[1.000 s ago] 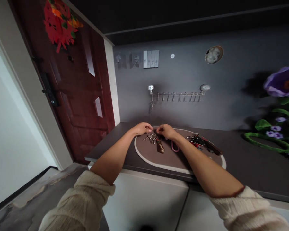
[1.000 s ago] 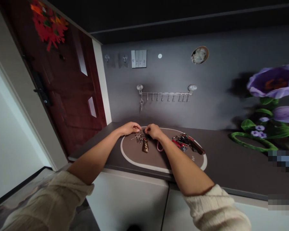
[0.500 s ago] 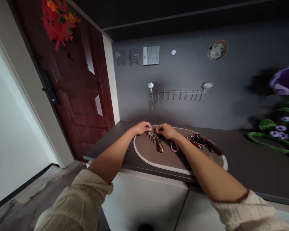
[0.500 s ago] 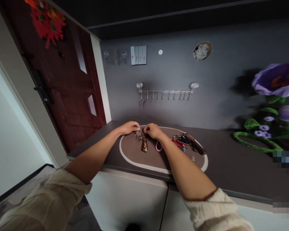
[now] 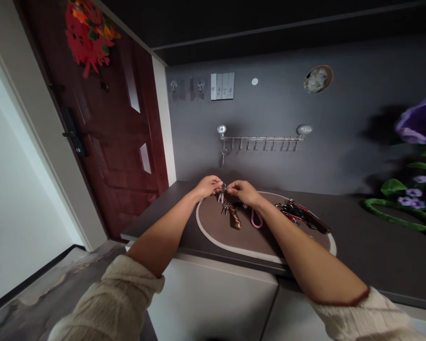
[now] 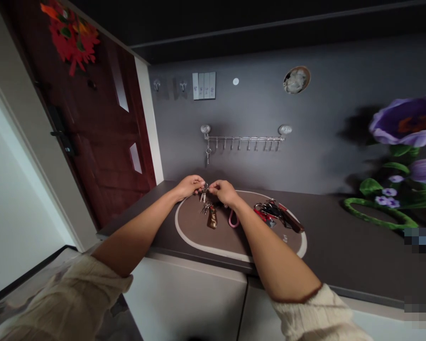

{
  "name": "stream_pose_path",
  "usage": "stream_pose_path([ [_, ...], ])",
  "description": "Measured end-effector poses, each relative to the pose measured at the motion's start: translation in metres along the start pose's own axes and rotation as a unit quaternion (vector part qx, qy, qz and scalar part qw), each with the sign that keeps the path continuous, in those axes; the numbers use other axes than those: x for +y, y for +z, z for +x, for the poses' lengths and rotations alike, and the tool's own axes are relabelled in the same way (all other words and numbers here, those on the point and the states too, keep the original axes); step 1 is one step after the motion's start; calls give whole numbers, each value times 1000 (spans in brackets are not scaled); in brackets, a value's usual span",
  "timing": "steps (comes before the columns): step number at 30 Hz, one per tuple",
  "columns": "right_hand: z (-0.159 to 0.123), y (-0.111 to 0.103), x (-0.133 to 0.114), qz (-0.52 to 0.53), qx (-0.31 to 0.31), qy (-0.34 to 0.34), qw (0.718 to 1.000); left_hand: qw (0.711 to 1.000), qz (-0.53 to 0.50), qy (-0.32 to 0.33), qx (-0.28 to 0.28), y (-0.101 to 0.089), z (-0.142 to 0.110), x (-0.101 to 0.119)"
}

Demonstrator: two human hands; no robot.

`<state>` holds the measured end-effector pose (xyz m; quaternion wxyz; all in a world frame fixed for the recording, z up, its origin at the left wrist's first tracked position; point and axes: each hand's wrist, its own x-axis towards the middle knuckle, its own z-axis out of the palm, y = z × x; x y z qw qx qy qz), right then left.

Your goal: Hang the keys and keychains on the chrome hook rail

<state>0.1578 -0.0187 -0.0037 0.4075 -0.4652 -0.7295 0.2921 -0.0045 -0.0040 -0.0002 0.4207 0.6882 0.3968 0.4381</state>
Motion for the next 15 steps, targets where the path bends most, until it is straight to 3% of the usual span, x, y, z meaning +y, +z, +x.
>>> stream_pose_path([
  [9,-2,4,-14,168,46,5,985,997,-40,37,53,6,7,2],
  [15,-1,2,-16,196,90,19,976,997,-40,50,52,14,13,11],
])
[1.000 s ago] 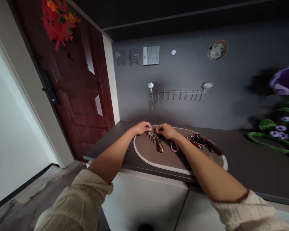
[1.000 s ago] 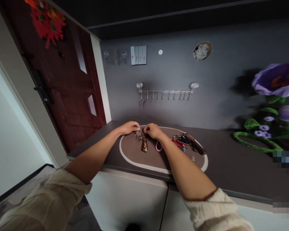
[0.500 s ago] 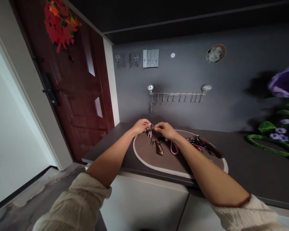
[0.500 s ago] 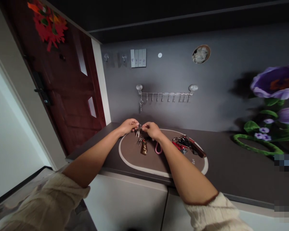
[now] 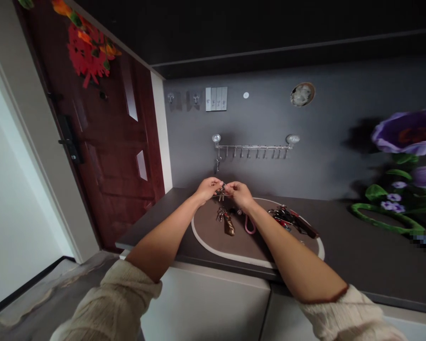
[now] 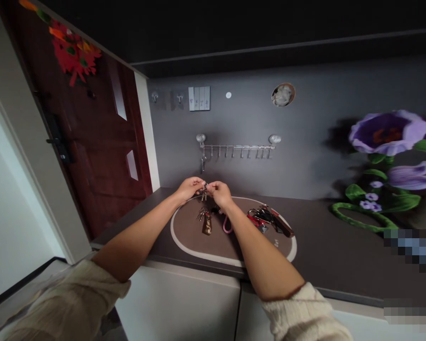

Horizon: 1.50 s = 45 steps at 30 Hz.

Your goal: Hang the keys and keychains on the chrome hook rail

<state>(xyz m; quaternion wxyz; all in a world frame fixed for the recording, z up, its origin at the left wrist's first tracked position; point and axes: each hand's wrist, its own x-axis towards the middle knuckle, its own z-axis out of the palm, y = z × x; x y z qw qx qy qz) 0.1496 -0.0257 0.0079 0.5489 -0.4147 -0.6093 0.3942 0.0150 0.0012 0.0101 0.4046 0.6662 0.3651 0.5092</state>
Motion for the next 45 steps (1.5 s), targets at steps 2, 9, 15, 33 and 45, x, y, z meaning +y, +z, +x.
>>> stream_pose_path([
  [2,1,-2,-2,11,13,-2,1000,1000,0,2,-2,2,5,7],
  [9,6,-9,-9,19,55,-41,997,1000,14,16,2,10,21,25],
  [15,11,-11,-4,-2,55,-42,998,1000,-19,19,13,15,21,15],
  [33,34,-11,-13,-94,41,-151,983,998,-38,30,32,0,13,14],
  [45,69,-1,-47,87,146,-31,985,998,7,0,70,1,17,7],
])
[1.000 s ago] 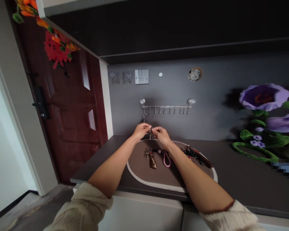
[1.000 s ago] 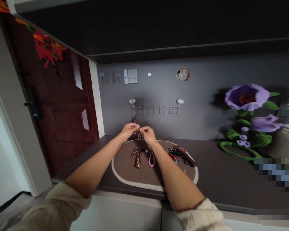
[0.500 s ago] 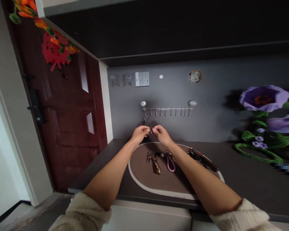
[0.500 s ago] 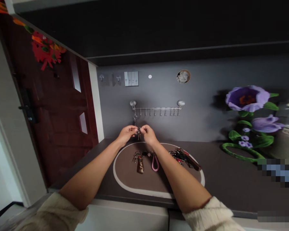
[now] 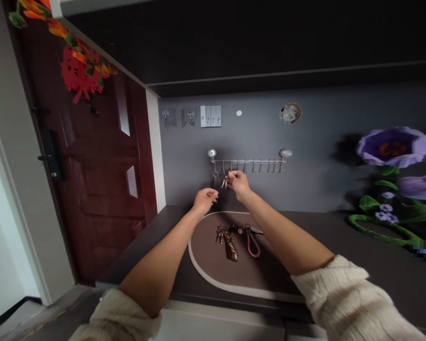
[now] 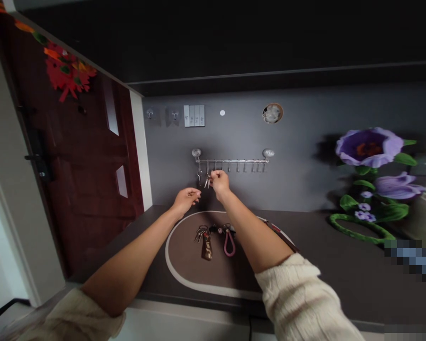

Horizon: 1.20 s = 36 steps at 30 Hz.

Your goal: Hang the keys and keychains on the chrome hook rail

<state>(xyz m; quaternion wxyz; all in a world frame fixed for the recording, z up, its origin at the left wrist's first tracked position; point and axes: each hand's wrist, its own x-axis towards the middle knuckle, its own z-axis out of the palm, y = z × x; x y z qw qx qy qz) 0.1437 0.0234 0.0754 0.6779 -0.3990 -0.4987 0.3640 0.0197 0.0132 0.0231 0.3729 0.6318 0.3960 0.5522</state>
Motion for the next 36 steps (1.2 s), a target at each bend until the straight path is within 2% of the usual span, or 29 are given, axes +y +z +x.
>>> stream_pose_path([
  [8,9,20,-2,47,52,66,995,1000,9,-8,12,0,0,1],
  [18,11,28,-5,86,82,108,987,1000,18,-4,20,-1,-3,7],
  [28,16,22,6,64,84,121,987,999,13,-13,30,-3,-2,7],
  [36,18,15,12,-2,64,109,992,1000,6,-21,9,-4,-2,2],
])
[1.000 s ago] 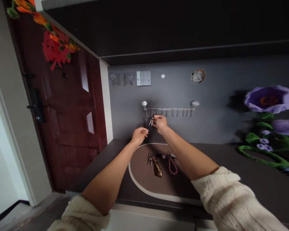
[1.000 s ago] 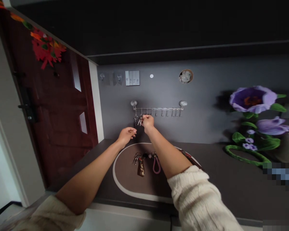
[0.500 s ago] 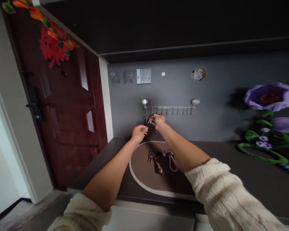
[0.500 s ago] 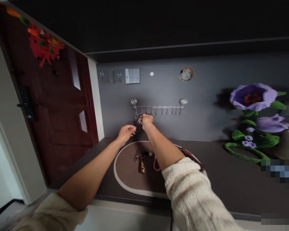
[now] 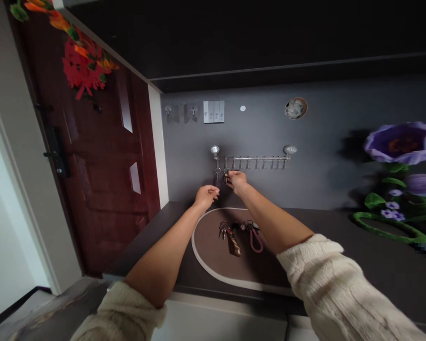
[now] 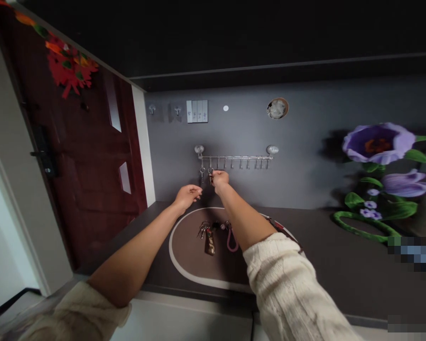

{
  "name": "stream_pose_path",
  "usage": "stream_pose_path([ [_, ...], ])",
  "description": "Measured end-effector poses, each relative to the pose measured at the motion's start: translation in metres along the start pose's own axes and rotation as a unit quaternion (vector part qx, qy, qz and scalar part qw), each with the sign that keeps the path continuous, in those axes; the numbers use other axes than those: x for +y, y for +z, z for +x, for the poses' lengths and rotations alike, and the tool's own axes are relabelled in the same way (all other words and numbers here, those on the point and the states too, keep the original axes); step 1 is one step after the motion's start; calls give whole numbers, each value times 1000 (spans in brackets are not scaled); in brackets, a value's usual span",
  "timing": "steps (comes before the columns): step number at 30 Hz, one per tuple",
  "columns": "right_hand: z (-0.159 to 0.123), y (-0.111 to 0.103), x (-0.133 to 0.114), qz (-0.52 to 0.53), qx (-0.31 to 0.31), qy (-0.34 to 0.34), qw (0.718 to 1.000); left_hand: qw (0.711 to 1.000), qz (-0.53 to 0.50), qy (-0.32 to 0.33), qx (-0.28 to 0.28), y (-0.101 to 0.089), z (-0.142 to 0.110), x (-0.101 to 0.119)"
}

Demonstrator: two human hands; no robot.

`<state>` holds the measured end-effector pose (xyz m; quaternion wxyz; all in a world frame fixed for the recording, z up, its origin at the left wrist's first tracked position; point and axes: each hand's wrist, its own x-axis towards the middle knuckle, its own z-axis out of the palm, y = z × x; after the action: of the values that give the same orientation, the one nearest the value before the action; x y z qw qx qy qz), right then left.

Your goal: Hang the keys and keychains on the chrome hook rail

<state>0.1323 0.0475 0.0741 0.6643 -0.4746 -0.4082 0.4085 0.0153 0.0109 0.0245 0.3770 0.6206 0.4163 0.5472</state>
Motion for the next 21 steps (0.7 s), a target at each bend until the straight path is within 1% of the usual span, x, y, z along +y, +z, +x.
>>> stream_pose_path([
  [4,-4,-6,-4,-34,-18,0,999,1000,-5,-15,-13,-2,-3,1],
  [7,-11,-14,-8,-65,-35,13,997,999,3,-18,-28,-4,-7,2],
  [10,-25,-26,-11,-59,-61,29,996,997,26,-19,-67,-6,-13,1],
  [13,-43,-40,-10,-51,-113,35,992,991,45,-39,-118,-9,-20,-2],
  [15,-55,-49,-4,-72,-147,33,986,985,60,-52,-153,-11,-25,-4],
  [16,-60,-53,0,-92,-162,24,982,982,70,-57,-167,-12,-27,-6],
  [18,-69,-62,13,-151,-184,-14,971,976,96,-59,-184,-13,-31,-9],
  [21,-76,-73,35,-264,-207,-97,937,969,145,-45,-196,-12,-33,-12],
])
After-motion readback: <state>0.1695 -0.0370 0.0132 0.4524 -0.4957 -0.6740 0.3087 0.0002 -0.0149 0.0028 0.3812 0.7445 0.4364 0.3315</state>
